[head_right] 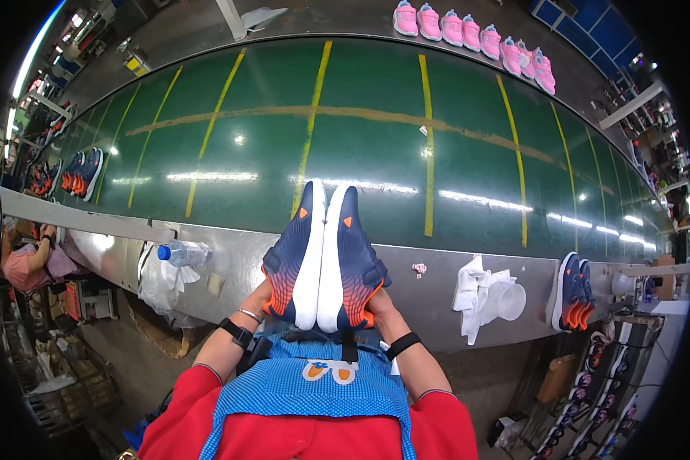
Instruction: Inspecting and cleaning finished shoes on a manufacturing line conveyor belt.
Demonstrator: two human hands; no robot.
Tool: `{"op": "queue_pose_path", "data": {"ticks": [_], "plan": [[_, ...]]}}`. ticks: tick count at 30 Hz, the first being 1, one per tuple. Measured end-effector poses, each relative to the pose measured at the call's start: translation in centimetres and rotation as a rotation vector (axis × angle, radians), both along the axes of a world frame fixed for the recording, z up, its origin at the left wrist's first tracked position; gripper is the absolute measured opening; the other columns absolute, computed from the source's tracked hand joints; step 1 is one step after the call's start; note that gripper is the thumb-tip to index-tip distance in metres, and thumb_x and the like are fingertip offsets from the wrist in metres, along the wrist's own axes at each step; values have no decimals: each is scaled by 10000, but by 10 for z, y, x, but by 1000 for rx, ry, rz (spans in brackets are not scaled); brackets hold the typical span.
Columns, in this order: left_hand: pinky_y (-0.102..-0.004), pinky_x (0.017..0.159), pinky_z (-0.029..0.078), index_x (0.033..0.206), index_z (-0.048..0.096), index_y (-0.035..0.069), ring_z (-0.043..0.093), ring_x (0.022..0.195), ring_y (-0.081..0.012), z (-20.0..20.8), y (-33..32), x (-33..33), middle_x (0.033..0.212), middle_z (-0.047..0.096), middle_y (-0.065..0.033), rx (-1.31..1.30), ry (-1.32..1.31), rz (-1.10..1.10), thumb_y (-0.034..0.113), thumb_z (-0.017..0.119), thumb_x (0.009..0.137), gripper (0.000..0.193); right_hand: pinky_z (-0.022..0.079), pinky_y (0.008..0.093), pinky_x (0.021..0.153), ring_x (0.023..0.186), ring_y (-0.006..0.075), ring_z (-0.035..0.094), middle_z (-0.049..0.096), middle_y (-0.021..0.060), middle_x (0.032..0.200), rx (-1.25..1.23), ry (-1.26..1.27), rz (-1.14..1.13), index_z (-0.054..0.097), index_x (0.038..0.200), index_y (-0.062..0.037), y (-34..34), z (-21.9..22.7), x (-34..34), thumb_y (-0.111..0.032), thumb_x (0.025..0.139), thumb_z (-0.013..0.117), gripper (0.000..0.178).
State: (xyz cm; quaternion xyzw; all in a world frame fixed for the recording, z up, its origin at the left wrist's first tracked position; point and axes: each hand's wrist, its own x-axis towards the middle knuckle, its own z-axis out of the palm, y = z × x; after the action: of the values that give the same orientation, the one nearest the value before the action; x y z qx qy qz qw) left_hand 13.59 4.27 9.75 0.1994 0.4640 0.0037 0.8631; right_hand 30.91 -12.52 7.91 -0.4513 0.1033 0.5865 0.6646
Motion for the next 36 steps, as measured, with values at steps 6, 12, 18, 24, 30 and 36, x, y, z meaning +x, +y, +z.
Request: {"op": "queue_pose_path", "data": {"ticks": [6, 12, 18, 24, 30, 36], "plan": [[-291, 863, 472, 1167, 490, -20, 576, 974, -184, -8, 5, 3, 1130, 568, -99, 5, -199, -48, 187, 371, 945, 326, 480, 318, 835, 963, 198, 576, 579, 80, 1111, 57, 6, 14, 510, 1166, -12, -3, 2, 0, -69, 861, 534, 311], [-296, 862, 474, 1171, 487, -21, 578, 975, -190, -2, 5, 15, 1132, 568, -106, 20, -148, -70, 187, 377, 943, 328, 475, 326, 843, 971, 201, 572, 574, 74, 1129, 98, -16, 52, 515, 1168, -21, -7, -10, -2, -75, 873, 513, 300], [-300, 860, 476, 1176, 483, -23, 580, 976, -195, 2, 6, 16, 1134, 567, -113, 49, -155, -86, 186, 383, 940, 331, 478, 327, 839, 970, 204, 575, 580, 81, 1120, 108, -20, 24, 517, 1166, -17, -6, -7, -3, -73, 877, 501, 294], [-304, 859, 478, 1180, 480, -24, 581, 977, -200, 5, 9, 15, 1137, 567, -120, 95, -168, -113, 186, 389, 938, 334, 456, 327, 878, 1017, 198, 551, 546, 81, 1173, 113, -43, 59, 459, 1224, -24, -3, 4, -3, -112, 895, 473, 341], [-309, 858, 481, 1185, 476, -26, 583, 978, -205, 6, 8, 11, 1139, 566, -127, 167, -172, -141, 185, 395, 935, 337, 476, 316, 848, 979, 191, 570, 563, 85, 1145, 103, -22, 5, 485, 1189, -9, 1, 3, 0, -132, 904, 467, 311], [-307, 833, 494, 1149, 489, -53, 596, 930, -204, -2, 10, 11, 1102, 579, -138, 85, -127, -65, 170, 383, 938, 325, 479, 302, 835, 960, 184, 573, 570, 87, 1112, 122, 9, 33, 482, 1180, 10, 2, -2, 4, -133, 912, 450, 306]]}}
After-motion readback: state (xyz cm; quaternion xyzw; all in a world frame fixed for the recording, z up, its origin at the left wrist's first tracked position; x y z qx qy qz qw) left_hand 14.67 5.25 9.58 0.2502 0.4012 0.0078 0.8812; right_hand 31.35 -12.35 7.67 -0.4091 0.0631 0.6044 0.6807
